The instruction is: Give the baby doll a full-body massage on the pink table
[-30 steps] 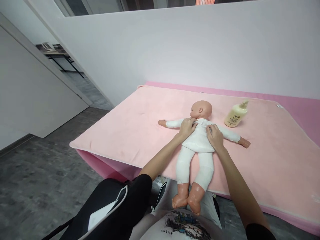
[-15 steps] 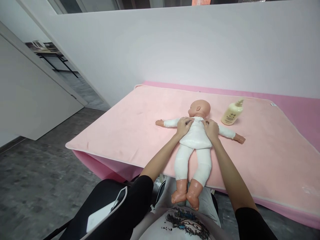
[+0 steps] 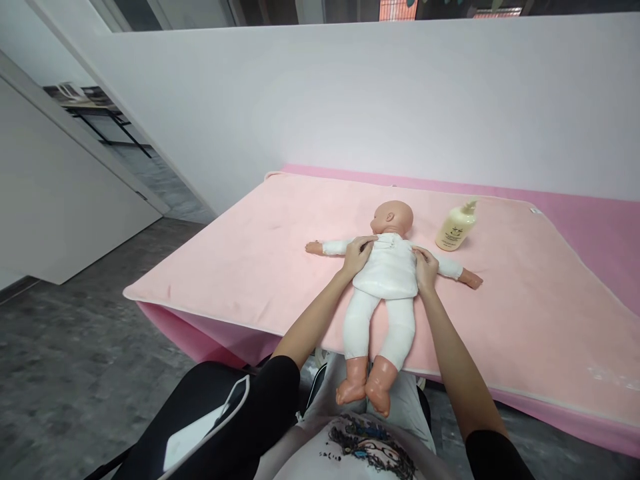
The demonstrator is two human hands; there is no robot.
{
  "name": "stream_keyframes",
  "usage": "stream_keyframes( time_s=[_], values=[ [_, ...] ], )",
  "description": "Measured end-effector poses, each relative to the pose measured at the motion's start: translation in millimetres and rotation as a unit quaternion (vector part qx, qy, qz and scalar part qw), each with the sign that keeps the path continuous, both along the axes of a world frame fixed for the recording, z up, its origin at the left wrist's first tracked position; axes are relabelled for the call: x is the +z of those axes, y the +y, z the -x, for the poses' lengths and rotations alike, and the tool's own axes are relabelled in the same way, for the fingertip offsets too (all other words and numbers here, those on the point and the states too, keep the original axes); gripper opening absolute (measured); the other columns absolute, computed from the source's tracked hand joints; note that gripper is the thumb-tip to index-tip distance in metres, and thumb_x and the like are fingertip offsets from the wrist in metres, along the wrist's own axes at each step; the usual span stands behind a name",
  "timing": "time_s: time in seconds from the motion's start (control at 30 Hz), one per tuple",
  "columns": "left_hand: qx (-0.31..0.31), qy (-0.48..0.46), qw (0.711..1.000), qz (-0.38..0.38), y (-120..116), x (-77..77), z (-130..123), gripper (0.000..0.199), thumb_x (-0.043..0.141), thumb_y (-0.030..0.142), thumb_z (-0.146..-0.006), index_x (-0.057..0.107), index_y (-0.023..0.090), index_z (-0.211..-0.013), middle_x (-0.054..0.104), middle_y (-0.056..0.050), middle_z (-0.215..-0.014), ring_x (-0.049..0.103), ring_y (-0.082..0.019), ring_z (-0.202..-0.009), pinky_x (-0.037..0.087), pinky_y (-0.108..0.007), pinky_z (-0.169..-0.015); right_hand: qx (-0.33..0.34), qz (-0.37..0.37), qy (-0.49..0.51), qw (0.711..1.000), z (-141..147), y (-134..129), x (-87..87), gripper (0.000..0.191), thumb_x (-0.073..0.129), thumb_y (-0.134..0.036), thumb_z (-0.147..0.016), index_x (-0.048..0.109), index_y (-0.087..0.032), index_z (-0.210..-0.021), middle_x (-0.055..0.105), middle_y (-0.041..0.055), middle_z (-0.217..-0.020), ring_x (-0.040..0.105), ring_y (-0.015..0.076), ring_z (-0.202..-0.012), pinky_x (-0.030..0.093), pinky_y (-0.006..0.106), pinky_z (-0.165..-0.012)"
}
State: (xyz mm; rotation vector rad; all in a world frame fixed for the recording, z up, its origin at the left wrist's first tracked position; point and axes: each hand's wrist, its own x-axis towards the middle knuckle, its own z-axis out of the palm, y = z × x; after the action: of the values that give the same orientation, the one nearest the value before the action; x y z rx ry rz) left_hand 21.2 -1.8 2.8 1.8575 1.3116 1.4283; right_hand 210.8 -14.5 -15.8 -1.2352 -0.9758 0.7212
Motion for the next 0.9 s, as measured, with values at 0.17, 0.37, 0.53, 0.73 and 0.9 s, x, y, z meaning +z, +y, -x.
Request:
stream_keyframes(
  time_s=[0.17, 0.37, 0.53, 0.73, 0.9],
  values=[
    [-0.002, 0.001, 1.0, 0.002, 1.1, -0.3, 0.7, 0.023, 0.049, 0.016, -0.086, 0.069, 0.019, -0.097, 0.071, -0.003, -0.106, 0.063, -0.016, -0.101, 0.047, -0.034, -0.096, 0.017, 0.005, 0.023, 1.0, -3.1, 4.1, -0.8, 0.026, 0.052, -0.033, -0.067, 0.067, -0.016, -0.078, 0.069, 0.0056, -0.084, 0.061, 0.019, -0.083, 0.045, 0.034, -0.085],
    [0.0, 0.005, 1.0, 0.009, 0.4, 0.5, 1.0, 0.023, 0.048, 0.018, -0.086, 0.069, 0.02, -0.097, 0.071, -0.003, -0.106, 0.062, -0.016, -0.101, 0.047, -0.034, -0.096, 0.02, 0.01, 0.011, 1.0, -3.3, 2.8, 0.6, 0.027, 0.052, -0.036, -0.067, 0.066, -0.016, -0.077, 0.069, 0.0062, -0.085, 0.061, 0.0191, -0.084, 0.045, 0.035, -0.086],
    [0.002, 0.015, 1.0, 0.004, -2.8, 4.5, 1.1, 0.023, 0.047, 0.018, -0.086, 0.068, 0.02, -0.097, 0.07, -0.004, -0.105, 0.062, -0.016, -0.102, 0.048, -0.035, -0.095, 0.027, 0.021, 0.001, 0.999, -3.7, 2.7, 1.2, 0.027, 0.053, -0.037, -0.067, 0.066, -0.016, -0.079, 0.069, 0.0067, -0.087, 0.061, 0.0201, -0.087, 0.045, 0.036, -0.088],
    [0.005, 0.025, 1.0, 0.005, -2.7, 4.9, 1.1, 0.024, 0.047, 0.016, -0.086, 0.068, 0.021, -0.097, 0.071, -0.003, -0.105, 0.062, -0.016, -0.101, 0.048, -0.034, -0.095, 0.025, 0.025, -0.008, 0.999, -4.1, 2.6, 1.0, 0.027, 0.052, -0.036, -0.068, 0.066, -0.016, -0.078, 0.069, 0.0064, -0.085, 0.061, 0.0199, -0.085, 0.046, 0.035, -0.086],
    [0.003, 0.032, 0.999, 0.002, -1.5, 3.7, 1.9, 0.024, 0.047, 0.017, -0.087, 0.068, 0.021, -0.098, 0.07, -0.003, -0.108, 0.062, -0.016, -0.103, 0.048, -0.034, -0.095, 0.024, 0.026, -0.011, 0.999, -3.0, 0.6, 4.6, 0.026, 0.052, -0.035, -0.069, 0.066, -0.016, -0.078, 0.069, 0.0063, -0.087, 0.061, 0.0192, -0.087, 0.045, 0.034, -0.087]
  ],
)
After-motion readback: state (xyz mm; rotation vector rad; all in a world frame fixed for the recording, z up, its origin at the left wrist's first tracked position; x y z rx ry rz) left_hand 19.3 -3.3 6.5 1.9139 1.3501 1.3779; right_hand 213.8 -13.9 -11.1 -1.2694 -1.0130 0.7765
